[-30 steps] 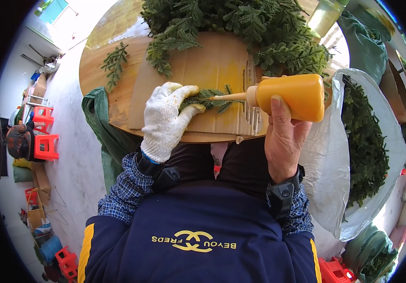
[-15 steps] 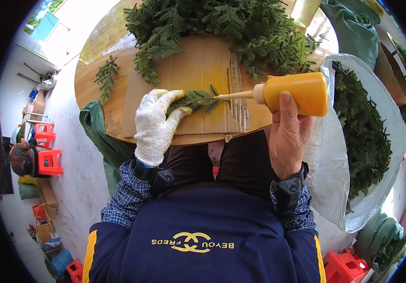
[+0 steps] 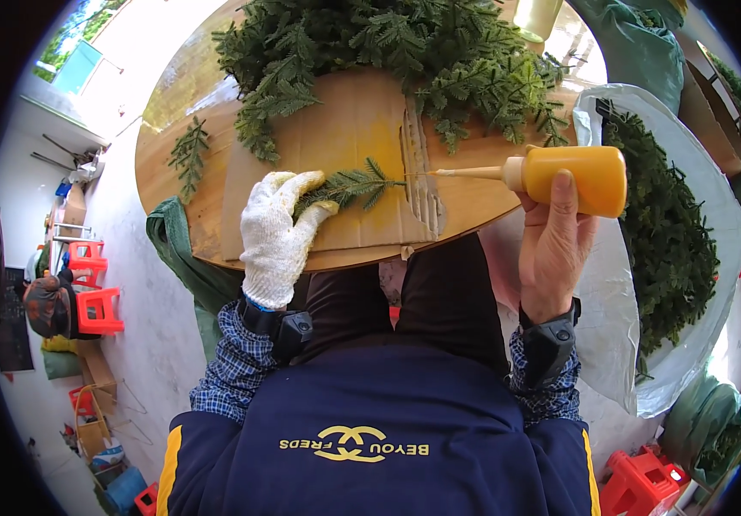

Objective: The person applies glue to small pine branches using a squeeze bottle and attaches them to a larger wreath assembly, occasionally reaching into a green bag for more branches.

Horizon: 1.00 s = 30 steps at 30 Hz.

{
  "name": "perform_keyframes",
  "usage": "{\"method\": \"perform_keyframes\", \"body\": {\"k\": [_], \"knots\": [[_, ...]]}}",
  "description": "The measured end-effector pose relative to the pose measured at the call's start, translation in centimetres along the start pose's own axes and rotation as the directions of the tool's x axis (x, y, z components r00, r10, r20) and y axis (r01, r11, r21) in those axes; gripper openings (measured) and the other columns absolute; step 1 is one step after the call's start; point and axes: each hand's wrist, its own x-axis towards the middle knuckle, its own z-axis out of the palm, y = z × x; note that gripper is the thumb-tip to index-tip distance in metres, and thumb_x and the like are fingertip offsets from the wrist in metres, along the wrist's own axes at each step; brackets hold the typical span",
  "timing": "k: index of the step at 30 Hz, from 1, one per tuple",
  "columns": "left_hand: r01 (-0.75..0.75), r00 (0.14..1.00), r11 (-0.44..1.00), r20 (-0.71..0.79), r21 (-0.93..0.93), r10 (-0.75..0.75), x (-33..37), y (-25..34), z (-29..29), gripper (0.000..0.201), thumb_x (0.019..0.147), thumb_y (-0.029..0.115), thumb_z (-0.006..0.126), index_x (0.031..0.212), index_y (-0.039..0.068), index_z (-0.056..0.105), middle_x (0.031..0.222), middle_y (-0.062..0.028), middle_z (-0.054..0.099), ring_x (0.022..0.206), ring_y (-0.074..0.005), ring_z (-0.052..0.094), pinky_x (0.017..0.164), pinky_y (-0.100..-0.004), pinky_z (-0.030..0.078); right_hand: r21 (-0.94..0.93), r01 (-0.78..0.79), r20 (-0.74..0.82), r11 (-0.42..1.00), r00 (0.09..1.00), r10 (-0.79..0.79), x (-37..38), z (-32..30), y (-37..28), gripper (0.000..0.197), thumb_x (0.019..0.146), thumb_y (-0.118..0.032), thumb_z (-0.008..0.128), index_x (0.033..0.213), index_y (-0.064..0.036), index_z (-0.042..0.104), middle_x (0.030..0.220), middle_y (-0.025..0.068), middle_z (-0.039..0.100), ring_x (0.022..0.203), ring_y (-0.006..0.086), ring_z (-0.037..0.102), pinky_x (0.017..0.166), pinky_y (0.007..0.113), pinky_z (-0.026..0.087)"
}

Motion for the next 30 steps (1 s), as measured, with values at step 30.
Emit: {"method": "perform_keyframes", "body": {"k": [30], "knots": [[-0.013, 1.000, 0.999, 0.016, -0.039, 0.013, 0.3, -0.2, -0.1, 0.033, 0.068, 0.025, 0.074, 0.094, 0.007, 0.065, 0.087, -0.0081, 0.060, 0.085, -0.0267, 0.056, 0.075, -0.0373, 0.046, -0.022, -0.036, 0.154, 0.999, 0.987, 0.039, -1.4, 4.7, 3.0, 0.034, 0.091, -0.016, 0.058, 0.122, -0.0037, 0.048, 0.114, 0.0140, 0.058, 0.105, 0.0262, 0.059, 0.089, 0.040, 0.050]]}}
